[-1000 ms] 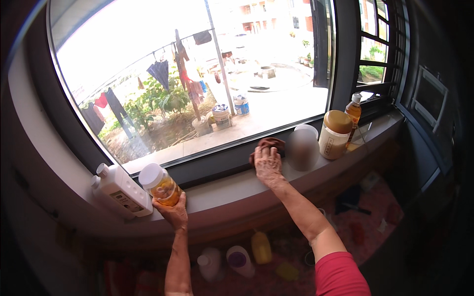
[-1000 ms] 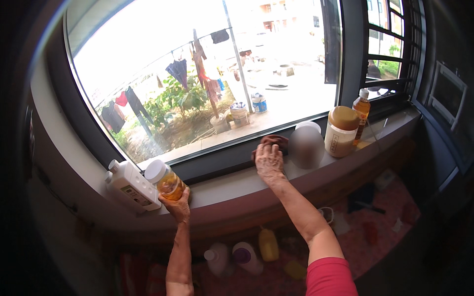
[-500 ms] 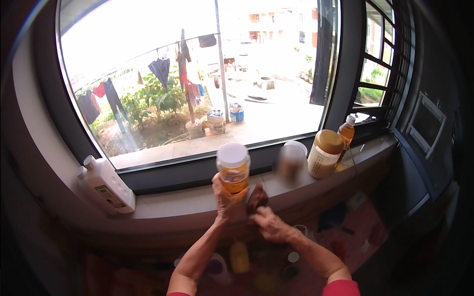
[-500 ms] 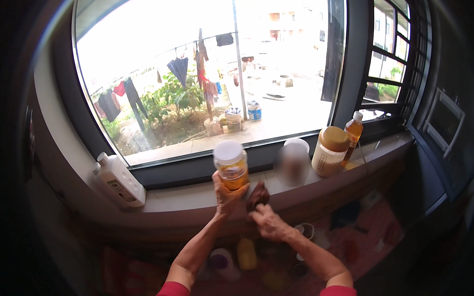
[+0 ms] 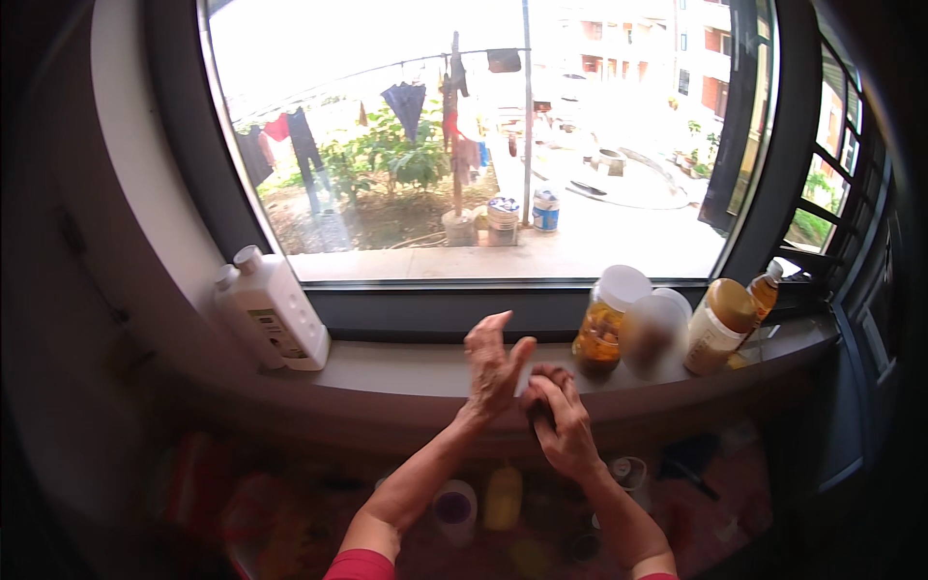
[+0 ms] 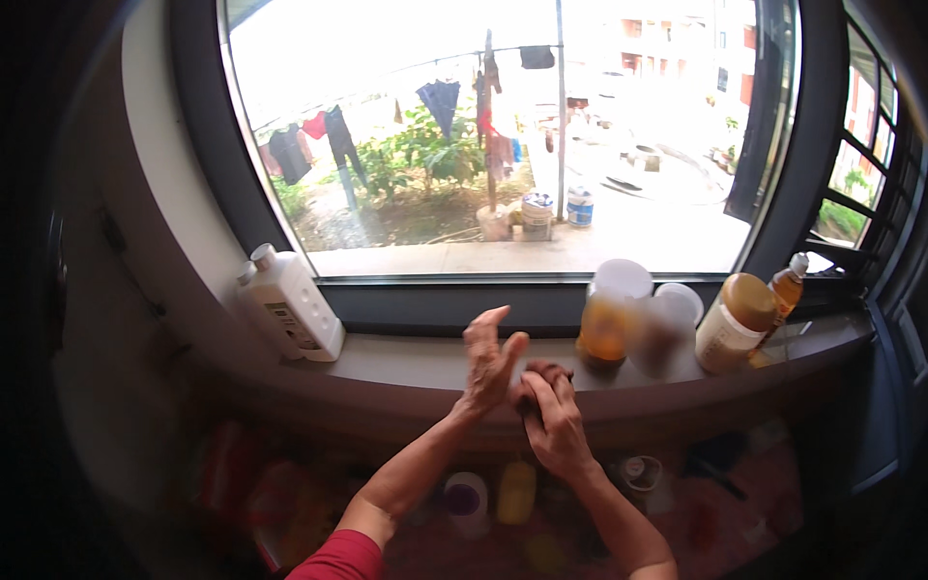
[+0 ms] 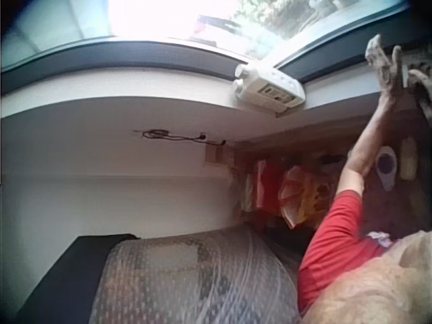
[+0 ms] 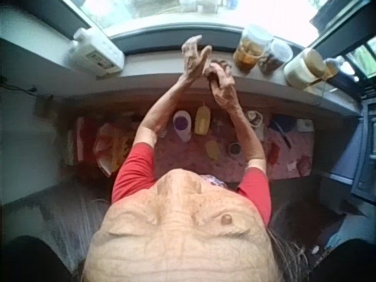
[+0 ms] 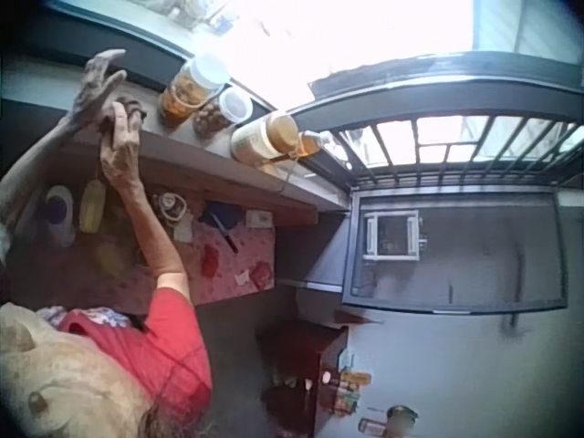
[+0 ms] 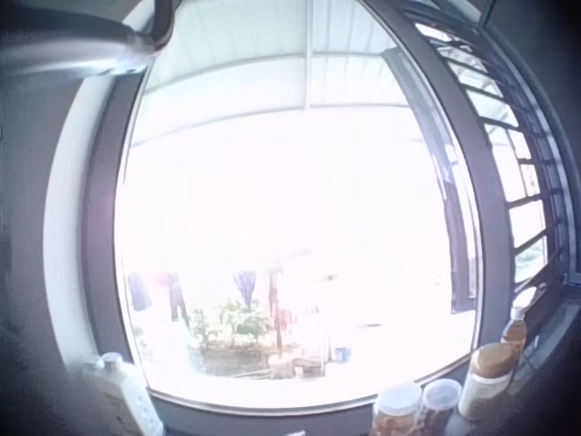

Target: The person cleans a window and its sill using a cloth. They wipe the glass panes and the sill, move several bottles and jars aside to reach the surface, and then wipe the sill again. The person also wipes the window frame and applies liquid from a bottle onto the cloth before continuing to wipe.

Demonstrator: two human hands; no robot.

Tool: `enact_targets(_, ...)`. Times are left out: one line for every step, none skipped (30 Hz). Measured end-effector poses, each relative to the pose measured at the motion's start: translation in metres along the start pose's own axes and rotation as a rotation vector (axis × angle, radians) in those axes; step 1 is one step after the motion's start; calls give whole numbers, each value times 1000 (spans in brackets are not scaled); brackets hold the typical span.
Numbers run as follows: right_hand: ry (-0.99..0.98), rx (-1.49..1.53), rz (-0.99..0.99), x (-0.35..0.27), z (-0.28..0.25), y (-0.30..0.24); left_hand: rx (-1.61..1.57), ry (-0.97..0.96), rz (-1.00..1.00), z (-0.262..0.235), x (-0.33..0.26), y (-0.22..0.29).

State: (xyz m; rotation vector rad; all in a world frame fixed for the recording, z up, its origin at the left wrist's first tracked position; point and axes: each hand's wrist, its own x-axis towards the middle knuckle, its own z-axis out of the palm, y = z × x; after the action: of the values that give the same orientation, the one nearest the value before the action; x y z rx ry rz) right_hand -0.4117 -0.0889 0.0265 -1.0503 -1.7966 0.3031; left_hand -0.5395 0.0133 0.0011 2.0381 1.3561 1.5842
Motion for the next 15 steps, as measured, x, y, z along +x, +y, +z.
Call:
enact_targets(2, -20, -57, 17, 16, 2, 97, 100, -6, -20, -4, -16)
enact_targets(55, -25, -86, 35, 35, 4, 157, 171, -24, -40, -9, -35)
enact_targets(111, -33, -115, 54, 52, 6, 208, 219, -22, -61, -13, -48)
enact_targets(125, -109, -39, 73, 65, 9, 302, 234, 1, -83, -16, -60)
enact_targets(143, -189, 40, 91, 78, 16, 392, 244, 27, -102, -17, -70)
enact_targets(297, -362, -58, 107, 92, 40, 463, 227, 66, -114, -14, -76)
enact_targets(287, -434, 4, 120, 105, 56, 534, 209, 99, -125, -11, -85)
enact_targets(237, -498, -17, 131, 123, 69, 609, 192, 131, -134, -10, -92)
enact_targets(185, -563, -41, 139, 136, 74, 633, 175, 151, -141, -9, -96)
enact_targets(90, -620, 9, 146, 152, 63, 661, 159, 166, -146, -10, -100)
enact_targets(185, -647, -58, 150, 168, 55, 683, 141, 181, -149, -10, -103)
enact_targets(134, -632, -136, 156, 183, 49, 656, 115, 174, -150, -11, -103)
enact_targets(74, -618, -210, 160, 196, 45, 625, 131, 139, -150, -10, -103)
enact_targets(-16, -516, -328, 162, 204, 39, 590, 140, 103, -149, -11, -102)
enact_targets(-104, -411, -441, 165, 211, 32, 553, 148, 67, -148, -11, -103)
